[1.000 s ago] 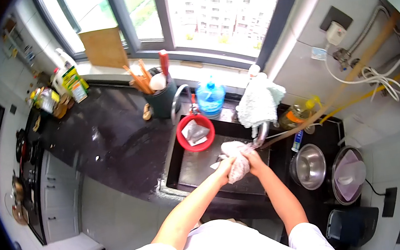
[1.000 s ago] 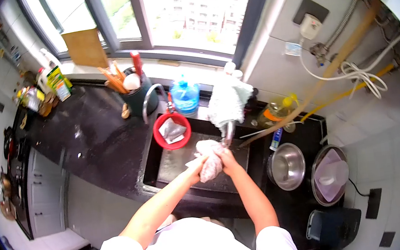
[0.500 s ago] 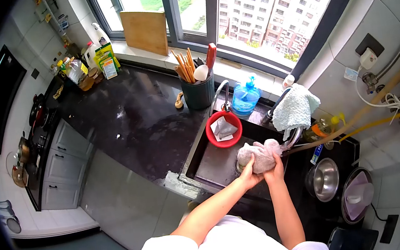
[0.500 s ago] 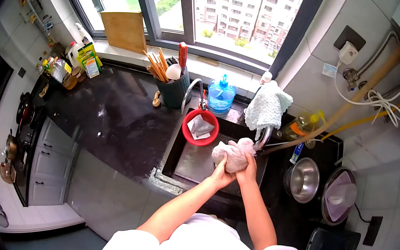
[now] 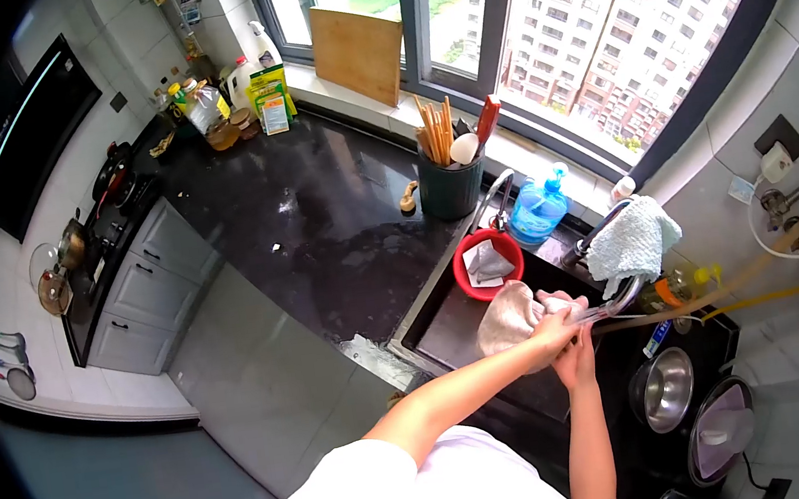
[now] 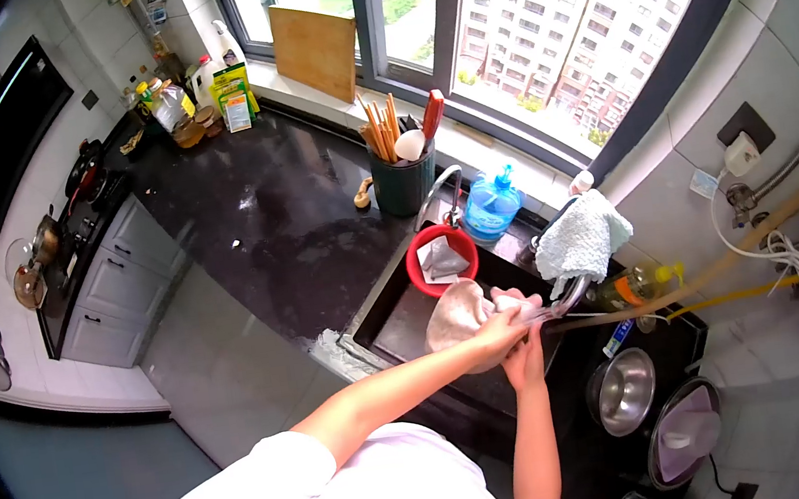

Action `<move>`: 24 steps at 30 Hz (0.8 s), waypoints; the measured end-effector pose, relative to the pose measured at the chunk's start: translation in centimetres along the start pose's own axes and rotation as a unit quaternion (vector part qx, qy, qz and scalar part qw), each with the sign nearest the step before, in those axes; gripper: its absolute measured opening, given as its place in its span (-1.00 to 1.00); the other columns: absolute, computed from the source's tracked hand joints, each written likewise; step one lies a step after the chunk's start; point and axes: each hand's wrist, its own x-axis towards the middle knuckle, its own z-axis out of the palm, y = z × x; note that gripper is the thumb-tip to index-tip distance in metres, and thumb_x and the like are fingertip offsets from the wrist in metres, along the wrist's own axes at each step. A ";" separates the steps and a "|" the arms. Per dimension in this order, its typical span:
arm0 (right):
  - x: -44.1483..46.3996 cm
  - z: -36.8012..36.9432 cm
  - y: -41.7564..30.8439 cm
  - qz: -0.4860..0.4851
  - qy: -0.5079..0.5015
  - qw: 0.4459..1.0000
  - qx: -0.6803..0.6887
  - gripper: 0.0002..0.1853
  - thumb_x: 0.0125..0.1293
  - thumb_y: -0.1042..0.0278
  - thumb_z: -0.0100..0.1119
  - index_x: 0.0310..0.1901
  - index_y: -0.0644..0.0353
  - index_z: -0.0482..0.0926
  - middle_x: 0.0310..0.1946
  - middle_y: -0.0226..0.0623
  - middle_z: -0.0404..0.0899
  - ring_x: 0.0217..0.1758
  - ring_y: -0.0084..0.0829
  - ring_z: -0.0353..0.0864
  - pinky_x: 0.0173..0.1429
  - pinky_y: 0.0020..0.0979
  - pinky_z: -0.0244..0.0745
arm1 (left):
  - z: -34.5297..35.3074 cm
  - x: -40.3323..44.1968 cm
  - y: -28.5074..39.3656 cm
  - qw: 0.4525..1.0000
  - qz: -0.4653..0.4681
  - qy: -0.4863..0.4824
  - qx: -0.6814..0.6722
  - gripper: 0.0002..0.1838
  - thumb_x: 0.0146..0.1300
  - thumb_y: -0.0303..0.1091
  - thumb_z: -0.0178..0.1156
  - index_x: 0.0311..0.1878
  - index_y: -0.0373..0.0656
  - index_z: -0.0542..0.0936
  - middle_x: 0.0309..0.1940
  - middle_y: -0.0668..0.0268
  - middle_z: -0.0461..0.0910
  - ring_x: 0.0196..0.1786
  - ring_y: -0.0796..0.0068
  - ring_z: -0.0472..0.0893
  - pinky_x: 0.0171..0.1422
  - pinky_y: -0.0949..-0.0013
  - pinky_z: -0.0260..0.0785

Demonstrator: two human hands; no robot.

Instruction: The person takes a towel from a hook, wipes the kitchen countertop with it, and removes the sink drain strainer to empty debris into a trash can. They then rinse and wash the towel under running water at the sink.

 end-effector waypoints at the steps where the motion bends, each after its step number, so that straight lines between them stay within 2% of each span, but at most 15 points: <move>1: 1.5 -1.0 0.3 -0.017 -0.030 0.999 0.021 -0.28 0.36 -0.21 -0.19 0.40 0.09 0.10 0.39 -0.13 0.11 0.43 -0.04 0.12 0.43 0.05 0.08 | 0.6 -0.8 0.5 0.999 0.025 0.012 0.045 -0.21 0.08 -0.15 0.15 0.41 -0.19 0.20 0.06 -0.04 0.52 0.11 0.24 0.53 0.19 0.33 0.34; 2: 2.9 -2.3 0.6 -0.036 -0.057 0.997 0.042 -0.31 0.38 -0.19 -0.24 0.37 0.15 0.14 0.36 -0.10 0.18 0.40 -0.04 0.17 0.43 0.03 0.10 | 0.5 -1.8 0.8 0.999 0.042 -0.010 -0.016 -0.20 0.06 -0.14 0.16 0.40 -0.17 0.21 0.08 -0.09 0.49 0.14 0.17 0.51 0.23 0.29 0.30; 4: 5.5 -4.6 1.1 0.007 0.062 0.987 0.148 -0.37 0.41 -0.08 -0.39 0.33 0.21 0.21 0.28 -0.04 0.29 0.34 -0.02 0.27 0.41 0.02 0.15 | 0.1 -3.4 1.1 0.986 0.074 -0.060 -0.137 -0.19 0.02 -0.11 0.17 0.39 -0.14 0.24 0.12 -0.17 0.44 0.20 0.01 0.46 0.32 0.22 0.23; 5: 5.1 -2.9 0.8 0.007 0.063 0.982 0.178 -0.41 0.40 0.00 -0.44 0.31 0.21 0.24 0.26 -0.01 0.31 0.33 -0.03 0.30 0.39 0.03 0.19 | 1.4 -0.9 -2.7 0.989 0.136 0.029 -0.046 -0.16 0.00 -0.09 0.19 0.41 -0.11 0.22 0.18 -0.17 0.39 0.23 0.00 0.43 0.32 0.21 0.22; 6: 5.9 -4.0 1.2 -0.004 -0.025 0.983 0.181 -0.41 0.39 -0.01 -0.42 0.28 0.22 0.27 0.25 -0.05 0.34 0.30 -0.05 0.34 0.36 0.04 0.23 | -0.7 -2.8 -0.6 0.995 0.070 0.047 -0.044 -0.09 -0.02 -0.05 0.22 0.44 -0.06 0.16 0.25 -0.16 0.31 0.27 0.01 0.38 0.34 0.20 0.19; 7: 6.1 -4.3 1.6 -0.030 0.030 0.983 0.177 -0.40 0.39 -0.04 -0.40 0.27 0.21 0.30 0.24 -0.07 0.35 0.29 -0.04 0.35 0.35 0.04 0.24 | -0.8 -2.5 -2.1 0.995 0.029 0.099 0.009 -0.05 -0.01 0.02 0.25 0.45 -0.04 0.11 0.30 -0.15 0.26 0.33 -0.03 0.31 0.39 0.24 0.14; 8: 6.1 -4.4 1.9 -0.053 0.086 0.980 0.172 -0.40 0.39 -0.06 -0.37 0.26 0.19 0.32 0.24 -0.09 0.37 0.28 -0.04 0.36 0.34 0.05 0.26 | -0.4 -1.4 -4.9 0.993 -0.043 0.079 -0.075 0.05 0.03 0.10 0.25 0.51 0.07 -0.09 0.40 -0.08 0.11 0.44 0.00 0.15 0.46 0.10 0.01; 10: 3.5 -1.3 0.8 -0.021 0.085 0.980 0.181 -0.39 0.39 -0.15 -0.32 0.26 0.14 0.34 0.23 -0.12 0.39 0.27 -0.05 0.38 0.33 0.02 0.28 | -2.1 -3.6 -2.3 0.932 -0.214 -0.015 -0.293 0.18 0.06 0.21 0.24 0.49 0.22 -0.42 0.49 0.03 -0.10 0.51 -0.01 -0.06 0.45 -0.22 -0.17; 13: 0.4 1.9 -0.7 -0.038 -0.041 0.982 0.180 -0.29 0.38 -0.29 -0.30 0.30 0.14 0.29 0.29 -0.12 0.33 0.33 -0.08 0.32 0.39 -0.02 0.19 | -1.8 -3.1 -2.9 0.893 -0.254 -0.049 -0.367 0.31 0.01 0.38 0.22 0.38 0.33 -0.68 0.52 0.10 -0.26 0.52 -0.07 -0.20 0.33 -0.52 -0.40; 15: -0.2 2.5 -1.1 -0.063 -0.100 0.979 0.167 -0.28 0.38 -0.28 -0.28 0.32 0.17 0.26 0.30 -0.15 0.31 0.35 -0.13 0.29 0.42 -0.10 0.16 | -0.3 -1.0 -5.3 0.843 -0.208 -0.076 -0.490 0.15 0.09 0.21 0.28 0.43 0.37 -0.43 0.44 0.15 0.00 0.40 0.04 0.18 0.22 -0.35 0.14; 16: -0.6 2.4 -1.1 -0.072 -0.098 0.979 0.165 -0.39 0.38 -0.12 -0.09 0.29 0.18 0.29 0.26 -0.19 0.36 0.32 -0.20 0.33 0.39 -0.14 0.22 | 0.2 -0.4 -5.4 0.809 -0.171 -0.073 -0.557 0.05 0.12 0.13 0.30 0.46 0.36 -0.26 0.39 0.18 0.13 0.32 0.11 0.32 0.13 -0.25 0.34; 17: -0.3 1.4 -0.7 -0.117 -0.017 0.987 0.105 -0.45 0.35 0.02 0.00 0.25 0.17 0.32 0.22 -0.22 0.40 0.29 -0.24 0.37 0.35 -0.16 0.26 | 0.4 0.2 -5.7 0.836 -0.193 -0.023 -0.513 -0.56 0.30 -0.08 0.17 0.21 0.21 0.36 0.12 0.34 0.49 0.11 0.40 0.54 0.08 0.18 0.49; 18: 0.2 0.2 -0.3 -0.159 0.065 0.984 0.044 -0.51 0.32 0.16 0.10 0.22 0.17 0.34 0.17 -0.25 0.43 0.25 -0.27 0.40 0.32 -0.19 0.31 | 0.5 0.3 -5.7 0.880 -0.129 0.026 -0.455 -0.58 0.29 -0.15 0.18 0.19 0.06 0.41 0.07 0.29 0.53 0.11 0.32 0.55 0.07 0.11 0.50; 21: 0.0 -2.2 -0.1 -0.217 0.133 0.963 -0.086 -0.51 0.26 0.26 0.10 0.22 0.13 0.34 0.17 -0.26 0.42 0.25 -0.22 0.40 0.32 -0.15 0.30 | -1.0 0.8 -5.1 0.844 -0.168 0.000 -0.509 -0.59 0.30 -0.24 0.11 0.18 -0.16 0.44 0.08 0.18 0.55 0.14 0.23 0.54 0.16 0.07 0.45; 24: -1.3 0.0 0.1 -0.039 0.176 0.981 0.070 -0.51 0.32 0.08 0.00 0.24 0.06 0.33 0.15 -0.24 0.44 0.25 -0.21 0.40 0.32 -0.09 0.31 | -0.8 -0.3 -1.5 0.788 -0.186 -0.071 -0.582 -0.56 0.33 -0.16 0.07 0.21 -0.12 0.43 0.12 0.17 0.53 0.16 0.23 0.53 0.26 0.11 0.38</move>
